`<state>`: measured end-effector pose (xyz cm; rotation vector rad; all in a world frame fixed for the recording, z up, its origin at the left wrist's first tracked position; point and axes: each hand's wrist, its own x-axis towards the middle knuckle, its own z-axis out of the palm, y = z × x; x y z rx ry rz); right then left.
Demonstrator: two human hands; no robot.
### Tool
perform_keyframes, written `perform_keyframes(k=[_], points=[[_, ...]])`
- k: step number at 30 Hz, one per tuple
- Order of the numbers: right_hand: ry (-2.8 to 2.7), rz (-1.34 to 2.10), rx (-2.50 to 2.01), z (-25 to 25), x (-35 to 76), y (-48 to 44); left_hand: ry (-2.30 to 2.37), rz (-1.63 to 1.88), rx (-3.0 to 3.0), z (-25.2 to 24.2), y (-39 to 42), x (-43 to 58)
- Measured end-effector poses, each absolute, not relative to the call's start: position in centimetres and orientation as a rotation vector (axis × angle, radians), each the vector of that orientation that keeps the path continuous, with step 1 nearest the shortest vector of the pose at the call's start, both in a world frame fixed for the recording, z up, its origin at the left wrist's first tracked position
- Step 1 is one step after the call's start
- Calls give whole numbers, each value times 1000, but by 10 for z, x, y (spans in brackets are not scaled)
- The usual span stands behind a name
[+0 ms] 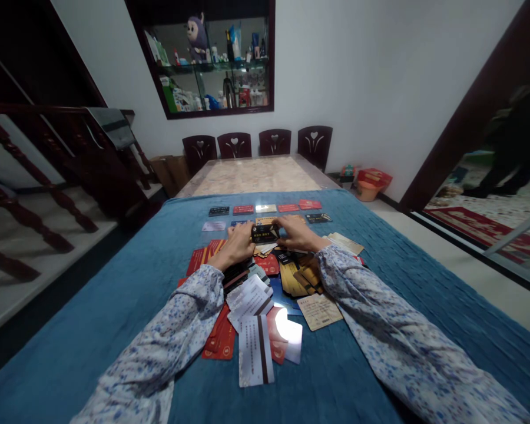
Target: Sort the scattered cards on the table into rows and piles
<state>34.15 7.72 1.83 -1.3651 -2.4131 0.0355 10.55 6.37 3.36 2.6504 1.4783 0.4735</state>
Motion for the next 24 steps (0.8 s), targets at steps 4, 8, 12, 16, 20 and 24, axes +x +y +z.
perform_keyframes(k=[4,8,12,16,20,24], points=[[-2430,15,-1348,20,343,78,1468,470,2641,33,65,104],[-2452,-23,-1338,19,344,79,1452,504,2635,33,66,103],[-2471,-20,-1343,18,346,79,1449,513,2629,31,69,102],[-2479,11,-1324,18,348,81,1462,504,2620,29,73,101],[-2472,42,-1301,18,350,84,1469,469,2614,30,75,99],[-2507,74,-1279,18,355,89,1451,410,2619,32,76,98]])
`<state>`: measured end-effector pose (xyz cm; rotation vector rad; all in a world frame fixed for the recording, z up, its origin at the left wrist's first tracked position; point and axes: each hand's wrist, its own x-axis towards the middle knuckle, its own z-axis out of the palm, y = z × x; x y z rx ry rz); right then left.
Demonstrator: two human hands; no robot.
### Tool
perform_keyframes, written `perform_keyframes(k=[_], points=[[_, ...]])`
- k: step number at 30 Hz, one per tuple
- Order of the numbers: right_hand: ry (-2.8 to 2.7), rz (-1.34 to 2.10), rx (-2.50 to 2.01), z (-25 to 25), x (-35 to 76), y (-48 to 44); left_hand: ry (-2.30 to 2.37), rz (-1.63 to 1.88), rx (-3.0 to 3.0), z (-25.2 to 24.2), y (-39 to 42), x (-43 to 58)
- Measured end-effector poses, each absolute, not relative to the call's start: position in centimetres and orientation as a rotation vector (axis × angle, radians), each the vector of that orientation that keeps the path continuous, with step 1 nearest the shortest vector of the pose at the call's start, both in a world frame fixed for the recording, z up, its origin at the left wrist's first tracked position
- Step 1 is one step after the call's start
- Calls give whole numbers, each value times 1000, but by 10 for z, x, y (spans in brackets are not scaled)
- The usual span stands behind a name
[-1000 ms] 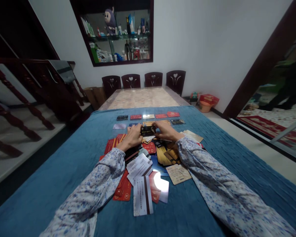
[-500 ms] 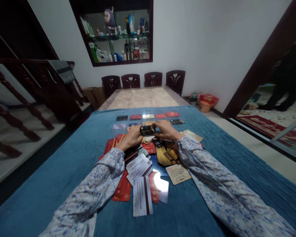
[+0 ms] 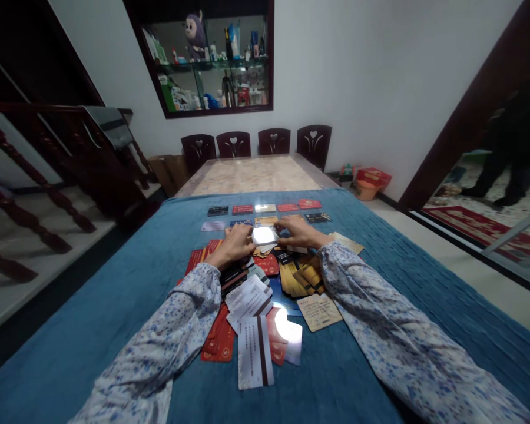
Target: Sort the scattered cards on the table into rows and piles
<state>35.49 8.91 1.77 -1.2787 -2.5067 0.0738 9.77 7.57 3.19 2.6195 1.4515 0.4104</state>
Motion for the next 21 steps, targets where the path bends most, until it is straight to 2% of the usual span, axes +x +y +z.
perform_keyframes(k=[11,21], points=[[-2603,165,-1212,28,365,95,1391,239,2681,42,78,101],[-2638,252,-1175,52,391,88,1287,251,2730,53,86,130]])
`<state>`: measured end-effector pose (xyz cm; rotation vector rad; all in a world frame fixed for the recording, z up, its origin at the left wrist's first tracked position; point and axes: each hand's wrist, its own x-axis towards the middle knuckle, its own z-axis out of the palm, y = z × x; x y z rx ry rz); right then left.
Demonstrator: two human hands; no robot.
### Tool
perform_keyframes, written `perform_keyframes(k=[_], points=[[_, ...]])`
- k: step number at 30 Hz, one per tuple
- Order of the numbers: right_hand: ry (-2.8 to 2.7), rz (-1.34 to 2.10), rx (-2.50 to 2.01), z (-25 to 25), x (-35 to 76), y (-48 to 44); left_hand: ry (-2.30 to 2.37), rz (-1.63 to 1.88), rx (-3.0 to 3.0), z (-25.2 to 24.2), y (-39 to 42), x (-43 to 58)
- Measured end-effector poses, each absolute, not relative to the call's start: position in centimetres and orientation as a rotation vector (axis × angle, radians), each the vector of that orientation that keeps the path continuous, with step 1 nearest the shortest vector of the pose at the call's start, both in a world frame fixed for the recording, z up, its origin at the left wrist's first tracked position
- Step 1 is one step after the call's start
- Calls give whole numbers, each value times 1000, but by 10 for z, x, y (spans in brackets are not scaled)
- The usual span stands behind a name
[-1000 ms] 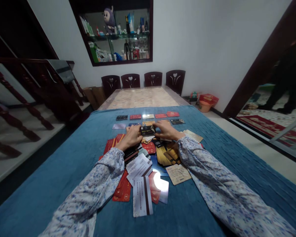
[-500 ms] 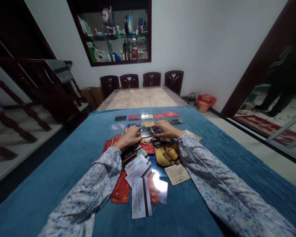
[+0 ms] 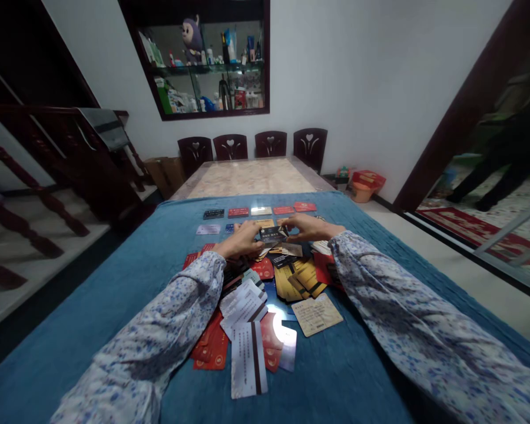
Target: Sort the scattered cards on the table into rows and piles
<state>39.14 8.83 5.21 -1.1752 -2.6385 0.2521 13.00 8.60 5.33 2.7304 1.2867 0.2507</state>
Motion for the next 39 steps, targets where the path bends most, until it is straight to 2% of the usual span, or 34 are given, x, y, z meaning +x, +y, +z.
perform_keyframes(k=[7,19,29,39], points=[[-2634,165,-1328,59,418,88,1255,246,2766,55,100,161],[-2630,227,-1333,61,467,93,1126,195,2828,52,117,216],[-2574,12,-1597,54,506,105,1089,156,2846,51,136,265],[-2566,-11,-1683,48,531,125,1055,236,2776,46,154,292]])
